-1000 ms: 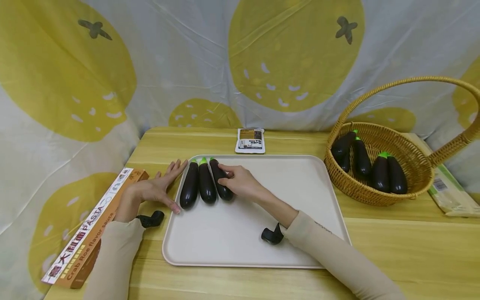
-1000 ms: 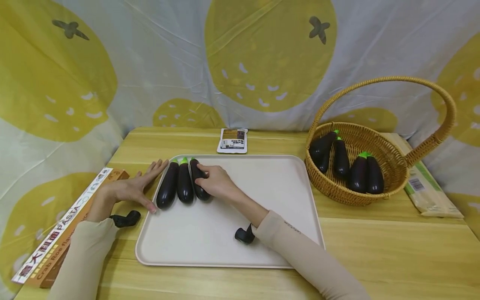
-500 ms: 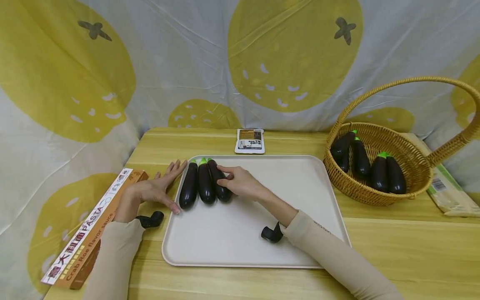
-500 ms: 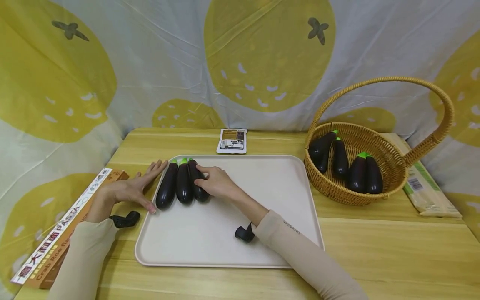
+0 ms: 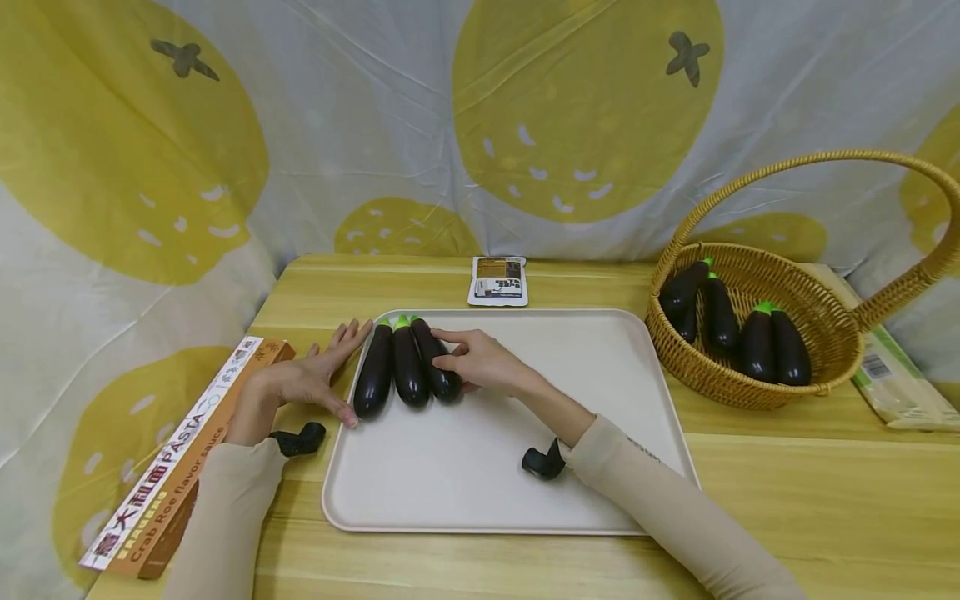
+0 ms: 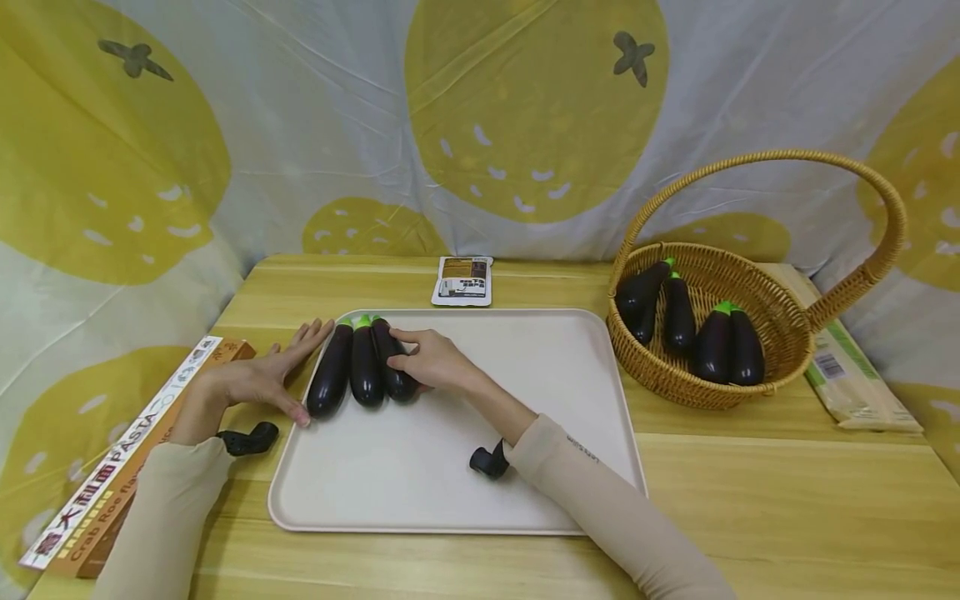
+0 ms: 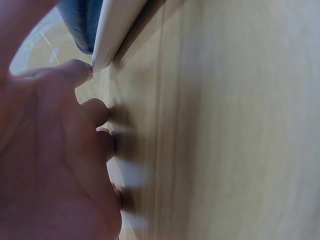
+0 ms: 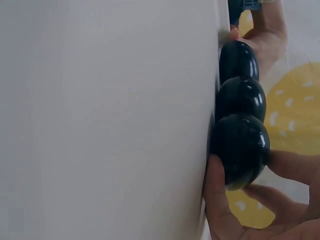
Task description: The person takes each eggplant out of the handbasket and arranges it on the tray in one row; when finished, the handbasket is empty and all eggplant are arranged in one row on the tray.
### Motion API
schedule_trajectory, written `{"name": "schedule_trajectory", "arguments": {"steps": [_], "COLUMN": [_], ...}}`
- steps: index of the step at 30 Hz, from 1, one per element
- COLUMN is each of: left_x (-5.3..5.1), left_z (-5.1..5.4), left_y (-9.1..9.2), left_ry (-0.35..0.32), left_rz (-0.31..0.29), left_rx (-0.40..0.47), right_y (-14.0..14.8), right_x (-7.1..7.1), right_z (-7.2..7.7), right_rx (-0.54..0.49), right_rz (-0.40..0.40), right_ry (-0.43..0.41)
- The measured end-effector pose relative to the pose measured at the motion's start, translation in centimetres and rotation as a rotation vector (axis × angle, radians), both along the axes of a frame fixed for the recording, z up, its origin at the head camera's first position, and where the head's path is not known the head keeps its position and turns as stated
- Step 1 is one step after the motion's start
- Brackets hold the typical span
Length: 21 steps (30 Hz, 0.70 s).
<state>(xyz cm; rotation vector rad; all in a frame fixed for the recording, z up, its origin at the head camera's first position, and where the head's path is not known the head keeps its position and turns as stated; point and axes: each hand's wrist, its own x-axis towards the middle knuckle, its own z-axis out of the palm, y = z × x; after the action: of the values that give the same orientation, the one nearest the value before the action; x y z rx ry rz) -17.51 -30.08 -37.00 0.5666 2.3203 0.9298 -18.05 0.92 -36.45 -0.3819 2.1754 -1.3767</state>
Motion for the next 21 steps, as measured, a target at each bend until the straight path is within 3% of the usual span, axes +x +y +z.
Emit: {"name": "schedule_trajectory", "arguments": {"steps": [10, 21], "left_x": [0.00, 0.03], "left_z": [-0.13, -0.06], "left_y": [-0.04, -0.09], "left_ry": [-0.016, -0.018], "left_rz": [0.009, 0.008], "left_rx": [0.018, 0.017], "right_y": [0.33, 0.42], "right_x": [-0.20, -0.18], "right_z": [-0.28, -0.13], "right_rx": [-0.053, -0.043], "right_rz": [0.013, 0.014], "right_ry": [-0.022, -0.018]}}
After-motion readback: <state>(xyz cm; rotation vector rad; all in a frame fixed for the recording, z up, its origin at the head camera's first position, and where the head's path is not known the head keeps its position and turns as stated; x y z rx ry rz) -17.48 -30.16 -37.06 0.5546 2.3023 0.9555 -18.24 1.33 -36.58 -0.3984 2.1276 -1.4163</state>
